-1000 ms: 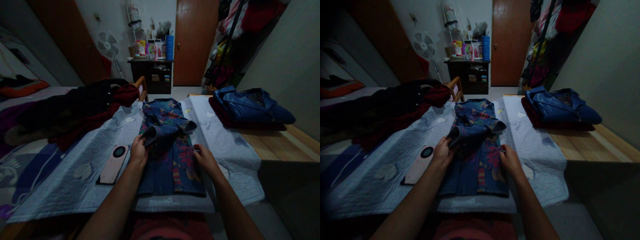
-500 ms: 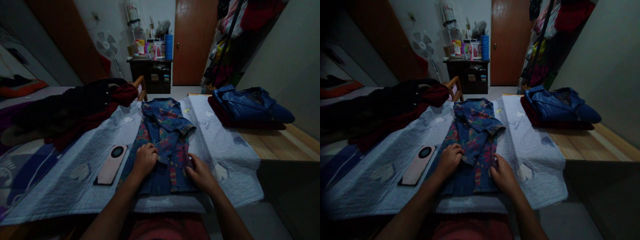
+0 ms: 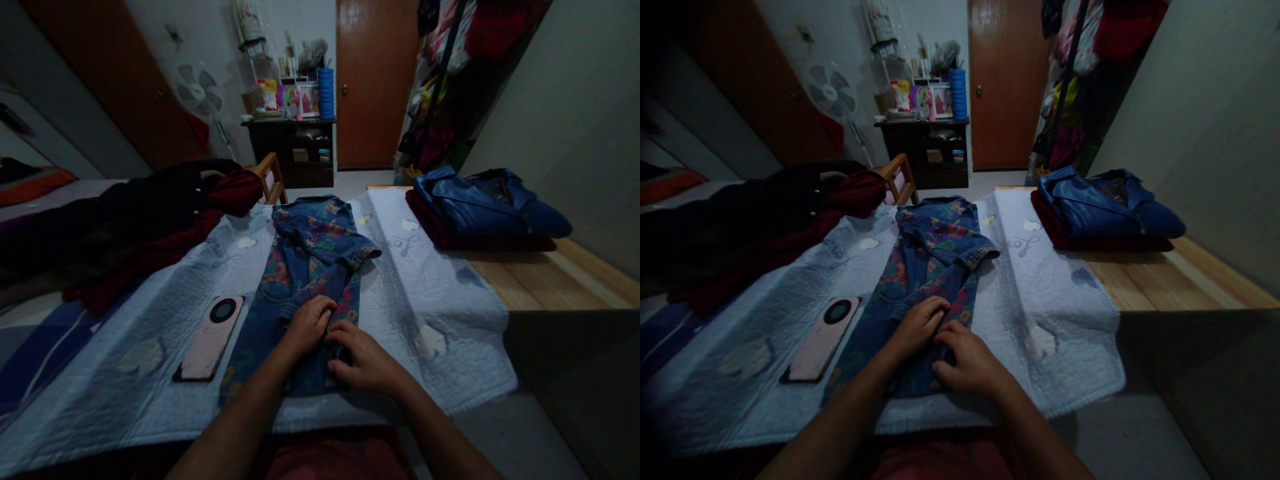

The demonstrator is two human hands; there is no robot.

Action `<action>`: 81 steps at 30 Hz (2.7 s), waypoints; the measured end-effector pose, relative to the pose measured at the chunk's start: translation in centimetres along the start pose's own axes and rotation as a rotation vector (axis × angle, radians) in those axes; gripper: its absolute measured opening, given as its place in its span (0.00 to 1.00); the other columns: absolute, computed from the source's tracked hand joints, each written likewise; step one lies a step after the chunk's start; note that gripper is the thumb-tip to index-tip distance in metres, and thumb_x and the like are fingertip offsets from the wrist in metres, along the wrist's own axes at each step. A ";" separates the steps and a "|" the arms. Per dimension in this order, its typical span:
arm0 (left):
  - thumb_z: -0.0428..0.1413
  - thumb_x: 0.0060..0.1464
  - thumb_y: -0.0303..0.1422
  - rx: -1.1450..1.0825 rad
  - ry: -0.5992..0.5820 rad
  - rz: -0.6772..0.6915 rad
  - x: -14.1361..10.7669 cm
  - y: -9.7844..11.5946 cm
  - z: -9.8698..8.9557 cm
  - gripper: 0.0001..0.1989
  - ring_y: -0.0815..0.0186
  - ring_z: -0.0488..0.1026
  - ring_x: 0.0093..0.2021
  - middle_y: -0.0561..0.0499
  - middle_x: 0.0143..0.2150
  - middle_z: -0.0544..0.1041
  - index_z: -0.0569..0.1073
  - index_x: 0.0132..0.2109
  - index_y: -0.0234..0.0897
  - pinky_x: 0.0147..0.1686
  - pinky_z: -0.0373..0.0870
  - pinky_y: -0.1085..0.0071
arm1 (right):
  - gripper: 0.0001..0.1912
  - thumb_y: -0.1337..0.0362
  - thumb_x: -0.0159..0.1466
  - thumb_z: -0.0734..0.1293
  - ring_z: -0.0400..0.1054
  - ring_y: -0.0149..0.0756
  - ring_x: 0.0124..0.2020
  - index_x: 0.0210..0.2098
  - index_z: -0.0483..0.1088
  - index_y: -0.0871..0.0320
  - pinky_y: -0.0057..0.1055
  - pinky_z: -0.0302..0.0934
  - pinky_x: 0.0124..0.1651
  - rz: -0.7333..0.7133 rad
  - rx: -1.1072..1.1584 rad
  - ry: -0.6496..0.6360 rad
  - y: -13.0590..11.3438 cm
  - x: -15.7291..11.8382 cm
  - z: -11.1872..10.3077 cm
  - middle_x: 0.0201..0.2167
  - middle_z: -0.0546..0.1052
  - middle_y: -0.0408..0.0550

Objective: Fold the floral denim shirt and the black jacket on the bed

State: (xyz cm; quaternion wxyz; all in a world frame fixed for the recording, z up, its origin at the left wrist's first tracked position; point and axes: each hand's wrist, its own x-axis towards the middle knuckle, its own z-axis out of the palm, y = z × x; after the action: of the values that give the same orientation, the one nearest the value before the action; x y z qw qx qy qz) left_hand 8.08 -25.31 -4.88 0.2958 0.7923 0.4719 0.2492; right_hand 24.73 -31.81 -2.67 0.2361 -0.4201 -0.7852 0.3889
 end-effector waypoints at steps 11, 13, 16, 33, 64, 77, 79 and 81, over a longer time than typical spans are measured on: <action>0.49 0.59 0.32 0.304 -0.204 -0.035 3.0 -0.1 0.0 0.23 0.62 0.72 0.46 0.47 0.46 0.69 0.68 0.61 0.47 0.46 0.69 0.69 | 0.21 0.73 0.50 0.61 0.66 0.37 0.47 0.43 0.70 0.55 0.32 0.58 0.51 -0.034 0.229 0.067 1.2 -1.1 -1.1 0.44 0.72 0.46; 0.52 0.58 0.36 0.394 -0.212 -0.057 2.9 0.5 0.2 0.25 0.60 0.73 0.46 0.47 0.49 0.68 0.65 0.62 0.50 0.46 0.69 0.67 | 0.19 0.73 0.49 0.60 0.66 0.36 0.44 0.40 0.70 0.55 0.30 0.58 0.48 0.026 0.284 0.080 1.3 -2.4 -1.8 0.41 0.72 0.44; 0.55 0.56 0.41 0.461 -0.207 -0.071 2.7 1.0 0.5 0.24 0.58 0.74 0.45 0.47 0.50 0.67 0.66 0.60 0.52 0.44 0.69 0.65 | 0.10 0.70 0.53 0.61 0.65 0.34 0.36 0.35 0.67 0.55 0.27 0.58 0.38 0.185 0.338 0.095 2.0 -4.5 -2.8 0.33 0.70 0.42; 0.55 0.55 0.32 0.555 -0.091 0.025 -1.3 4.0 0.0 0.21 0.56 0.65 0.52 0.46 0.51 0.69 0.67 0.57 0.44 0.53 0.62 0.59 | 0.42 0.60 0.51 0.72 0.64 0.47 0.55 0.62 0.56 0.56 0.39 0.59 0.55 0.381 -0.161 0.045 0.6 -7.1 -2.4 0.57 0.67 0.56; 0.49 0.53 0.23 0.691 0.201 -0.021 4.7 1.1 -10.2 0.15 0.62 0.71 0.42 0.48 0.43 0.72 0.77 0.43 0.41 0.38 0.66 0.70 | 0.10 0.72 0.56 0.59 0.67 0.36 0.35 0.32 0.71 0.58 0.30 0.56 0.40 0.288 -0.332 0.118 -1.4 -1.4 1.3 0.32 0.74 0.48; 0.48 0.56 0.28 0.842 0.236 -0.078 7.0 -3.3 -12.9 0.13 0.55 0.67 0.48 0.43 0.45 0.72 0.76 0.42 0.38 0.48 0.63 0.60 | 0.09 0.75 0.54 0.59 0.65 0.33 0.35 0.31 0.67 0.58 0.28 0.54 0.39 0.103 -0.153 0.135 -2.4 -0.1 2.1 0.31 0.71 0.44; 0.51 0.55 0.30 0.893 0.099 -0.136 5.9 -3.9 -11.7 0.13 0.50 0.65 0.52 0.40 0.49 0.72 0.77 0.44 0.37 0.52 0.60 0.53 | 0.09 0.74 0.55 0.60 0.65 0.34 0.37 0.32 0.68 0.57 0.28 0.55 0.40 0.133 -0.216 0.057 -2.0 -0.2 2.6 0.33 0.71 0.45; 0.52 0.53 0.28 0.906 0.075 -0.113 4.9 -3.6 -10.6 0.16 0.47 0.59 0.59 0.39 0.57 0.68 0.75 0.49 0.38 0.57 0.53 0.46 | 0.09 0.72 0.55 0.62 0.65 0.36 0.40 0.35 0.69 0.57 0.30 0.56 0.42 0.135 -0.257 0.002 -2.0 -0.5 2.7 0.36 0.71 0.46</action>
State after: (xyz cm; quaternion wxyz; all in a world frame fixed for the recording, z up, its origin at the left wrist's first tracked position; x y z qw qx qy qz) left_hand 0.85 -17.11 0.60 -0.0848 0.8051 0.5863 0.0296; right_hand 22.16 -33.98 -2.68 0.1543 -0.4992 -0.7982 0.3000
